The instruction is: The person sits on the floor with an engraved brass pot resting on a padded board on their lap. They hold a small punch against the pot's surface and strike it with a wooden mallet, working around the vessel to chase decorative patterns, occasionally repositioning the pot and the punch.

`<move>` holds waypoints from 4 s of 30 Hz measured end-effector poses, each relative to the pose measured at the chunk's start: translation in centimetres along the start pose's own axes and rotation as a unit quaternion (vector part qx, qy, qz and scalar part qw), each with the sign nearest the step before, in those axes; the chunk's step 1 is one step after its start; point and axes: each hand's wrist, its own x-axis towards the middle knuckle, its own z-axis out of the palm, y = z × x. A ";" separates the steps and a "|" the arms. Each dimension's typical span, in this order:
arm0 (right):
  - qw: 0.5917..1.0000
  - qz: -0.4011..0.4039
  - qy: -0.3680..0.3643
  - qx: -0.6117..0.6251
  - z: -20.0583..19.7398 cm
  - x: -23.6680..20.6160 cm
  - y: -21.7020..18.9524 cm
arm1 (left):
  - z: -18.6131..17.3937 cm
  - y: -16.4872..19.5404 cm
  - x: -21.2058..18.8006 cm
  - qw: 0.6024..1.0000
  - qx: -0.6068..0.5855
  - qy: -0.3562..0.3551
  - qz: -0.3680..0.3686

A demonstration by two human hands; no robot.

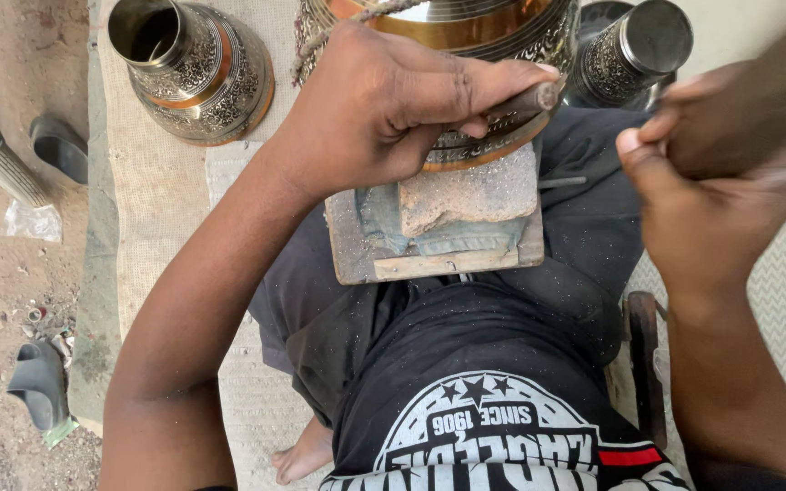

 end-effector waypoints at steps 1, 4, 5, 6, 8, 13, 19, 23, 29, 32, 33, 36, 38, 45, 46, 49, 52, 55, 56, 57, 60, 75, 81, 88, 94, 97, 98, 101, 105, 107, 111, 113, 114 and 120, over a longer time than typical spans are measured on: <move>1.000 0.003 -0.003 0.006 0.3 0.0 -0.1 | -0.1 -0.1 0.2 1.000 0.014 0.002 0.011; 0.995 -0.043 -0.025 -0.090 0.4 0.1 -0.7 | -0.3 -0.1 0.3 1.000 -0.007 -0.016 -0.002; 1.000 0.009 -0.001 0.022 0.9 0.0 -0.8 | -0.3 0.1 0.2 0.999 -0.024 -0.025 -0.018; 1.000 0.004 0.001 0.018 0.8 0.0 -0.9 | -0.4 0.1 0.2 1.000 -0.010 -0.013 -0.006; 0.992 -0.062 -0.018 -0.104 0.9 0.1 -1.1 | -0.4 0.1 0.3 1.000 0.009 0.000 0.012; 0.999 0.025 0.010 0.020 1.6 0.0 -1.7 | -0.8 0.1 0.5 1.000 -0.005 -0.021 0.005; 1.000 0.011 0.027 0.008 2.2 0.4 -3.5 | -1.1 0.1 0.5 1.000 -0.023 -0.016 0.011; 0.996 0.062 0.052 -0.029 2.2 0.4 -4.5 | -1.1 -0.3 0.3 0.999 -0.041 -0.028 -0.005; 0.998 0.031 0.045 -0.018 1.8 -0.6 -3.7 | -1.1 -0.5 0.4 0.999 -0.018 -0.051 -0.005; 0.992 0.028 0.000 -0.122 0.7 -1.3 -2.2 | -0.9 0.1 0.3 0.999 -0.029 -0.025 0.007; 0.985 0.011 -0.017 -0.171 0.1 -1.3 -1.6 | -0.8 0.2 0.4 1.000 -0.023 -0.018 0.008; 0.984 -0.004 -0.015 -0.176 -1.2 -1.6 0.7 | 0.4 0.9 0.8 0.999 0.031 -0.024 0.001; 0.996 0.011 0.036 -0.079 -1.4 -2.0 2.2 | 0.9 1.0 1.2 0.996 0.073 -0.043 -0.002; 0.995 -0.035 0.050 -0.072 -1.0 -1.3 2.9 | 0.7 0.7 1.7 0.996 0.067 -0.064 0.003; 0.990 -0.051 0.019 -0.130 -0.7 -1.0 2.5 | 0.7 0.8 1.7 0.995 0.077 -0.057 0.013; 0.997 0.017 0.039 -0.061 -1.0 -0.3 1.1 | 1.0 1.3 1.5 0.997 0.061 -0.047 -0.020; 0.993 0.049 0.093 0.053 -0.6 -0.1 0.2 | 1.1 1.5 1.5 0.996 0.053 -0.050 -0.041; 0.996 -0.006 0.003 -0.087 -1.0 0.3 0.1 | 1.1 1.4 1.6 0.997 0.052 -0.048 -0.042; 0.998 0.052 0.016 0.026 -1.0 0.4 0.2 | 1.1 1.3 1.6 0.997 0.051 -0.049 -0.042; 0.997 0.063 0.009 0.040 -1.0 0.5 0.3 | 1.1 1.2 1.5 0.997 0.051 -0.049 -0.041; 0.998 0.029 -0.024 -0.041 -0.9 0.7 0.4 | 1.2 1.0 1.4 0.997 0.051 -0.045 -0.030; 0.993 0.110 0.024 0.034 -0.5 0.7 0.5 | 0.5 1.4 3.2 0.998 0.039 -0.031 -0.042; 0.984 0.172 0.045 0.001 0.5 1.3 -0.3 | 0.1 1.6 3.7 0.998 -0.012 -0.022 -0.062; 0.996 0.058 0.068 -0.030 1.0 1.6 -1.4 | -0.4 1.1 3.5 0.997 -0.019 -0.045 -0.061; 0.994 0.094 0.050 0.017 1.1 2.1 -2.0 | -0.6 0.9 3.5 0.997 -0.021 -0.043 -0.057; 0.989 0.119 0.062 0.055 1.4 2.2 -2.6 | -0.6 1.0 3.8 0.996 -0.017 -0.054 -0.062; 0.990 0.112 0.050 -0.071 1.4 2.1 -2.8 | -0.7 1.1 4.0 0.997 -0.012 -0.057 -0.059; 0.982 0.155 0.085 0.071 1.5 1.6 -3.0 | -0.9 1.7 4.0 0.994 -0.015 -0.061 -0.086; 0.961 -0.013 0.034 -0.275 0.0 1.2 -2.0 | 0.1 3.0 3.6 0.995 0.023 -0.019 -0.098; 0.970 0.084 0.012 -0.227 -1.3 1.7 -1.1 | 1.2 4.0 3.0 0.990 0.033 0.056 -0.126; 0.979 0.060 0.026 -0.194 -3.7 3.5 -0.4 | 3.1 4.8 2.5 0.981 0.037 0.120 -0.151; 0.985 -0.008 0.050 -0.164 -3.9 4.4 -0.9 | 3.4 4.8 2.4 0.979 0.052 0.125 -0.149; 0.996 -0.011 0.076 -0.042 -4.0 4.7 -1.4 | 3.5 4.8 2.4 0.978 0.065 0.124 -0.154; 0.997 -0.003 -0.057 -0.053 -3.2 6.4 -4.0 | 3.8 4.5 2.1 0.977 0.079 0.129 -0.151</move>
